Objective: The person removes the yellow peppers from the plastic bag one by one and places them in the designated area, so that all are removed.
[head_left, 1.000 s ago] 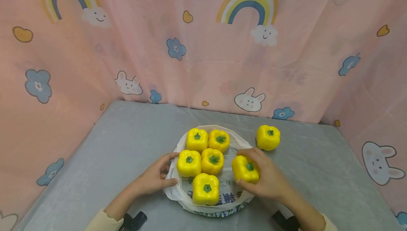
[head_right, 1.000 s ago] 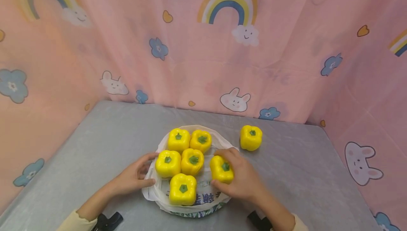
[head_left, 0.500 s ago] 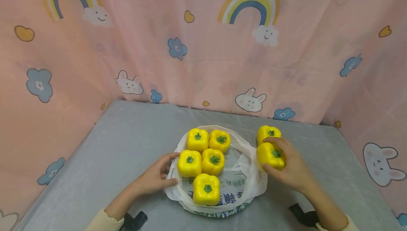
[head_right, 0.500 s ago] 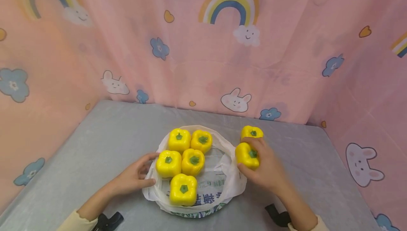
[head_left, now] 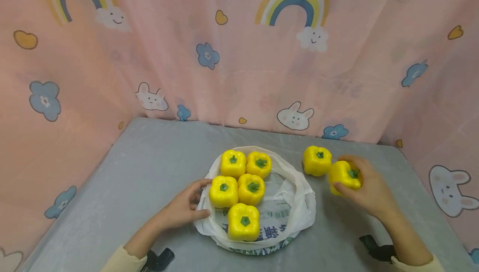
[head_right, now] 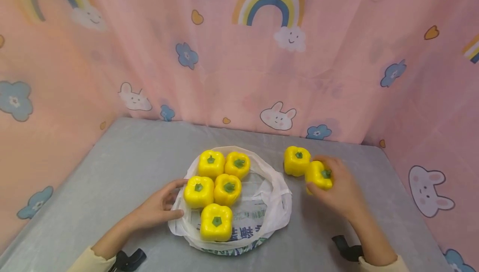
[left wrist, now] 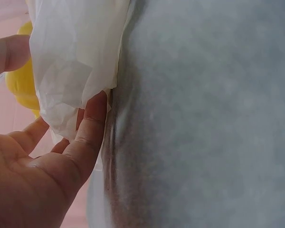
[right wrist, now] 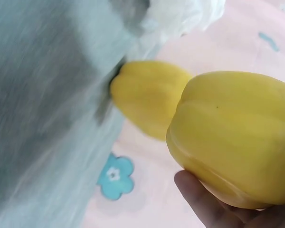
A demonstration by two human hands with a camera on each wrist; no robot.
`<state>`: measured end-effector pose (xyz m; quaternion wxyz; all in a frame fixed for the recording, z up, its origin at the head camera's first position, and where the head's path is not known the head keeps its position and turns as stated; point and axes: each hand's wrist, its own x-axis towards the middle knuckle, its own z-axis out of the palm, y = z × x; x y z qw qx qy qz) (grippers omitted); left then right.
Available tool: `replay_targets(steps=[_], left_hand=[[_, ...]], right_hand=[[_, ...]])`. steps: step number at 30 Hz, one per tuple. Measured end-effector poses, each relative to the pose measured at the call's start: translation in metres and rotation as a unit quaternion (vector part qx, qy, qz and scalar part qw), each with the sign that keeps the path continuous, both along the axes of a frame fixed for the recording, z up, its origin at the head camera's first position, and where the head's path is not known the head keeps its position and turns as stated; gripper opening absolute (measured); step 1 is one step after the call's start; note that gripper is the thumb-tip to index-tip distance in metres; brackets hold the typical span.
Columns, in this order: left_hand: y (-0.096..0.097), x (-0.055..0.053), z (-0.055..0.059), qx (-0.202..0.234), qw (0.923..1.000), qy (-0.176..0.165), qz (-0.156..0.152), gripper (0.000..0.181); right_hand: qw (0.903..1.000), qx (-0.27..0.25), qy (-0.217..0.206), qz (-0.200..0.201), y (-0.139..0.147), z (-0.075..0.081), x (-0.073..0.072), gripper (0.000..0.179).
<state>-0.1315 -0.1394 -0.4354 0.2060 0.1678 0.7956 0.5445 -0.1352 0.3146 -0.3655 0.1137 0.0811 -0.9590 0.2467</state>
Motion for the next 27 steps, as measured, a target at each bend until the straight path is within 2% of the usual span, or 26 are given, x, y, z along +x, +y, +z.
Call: replay_targets(steps=[8,16,27], left_hand=[[0.0,-0.001,0.001,-0.007,1.0,0.007,-0.002,0.076],[0.0,-0.001,0.001,-0.008,0.9999,0.011,-0.003,0.076],[-0.001,-0.001,-0.001,-0.002,1.0,0.002,0.005,0.077]], right_hand=[[0.9993,0.014,-0.016,-0.029,0.025,-0.009,-0.016,0.056],[0.9984,0.023,-0.025,-0.045,0.041,-0.025,-0.038,0.057],[0.9986,0.016,-0.037,-0.034,0.045,-0.041,-0.061,0.061]])
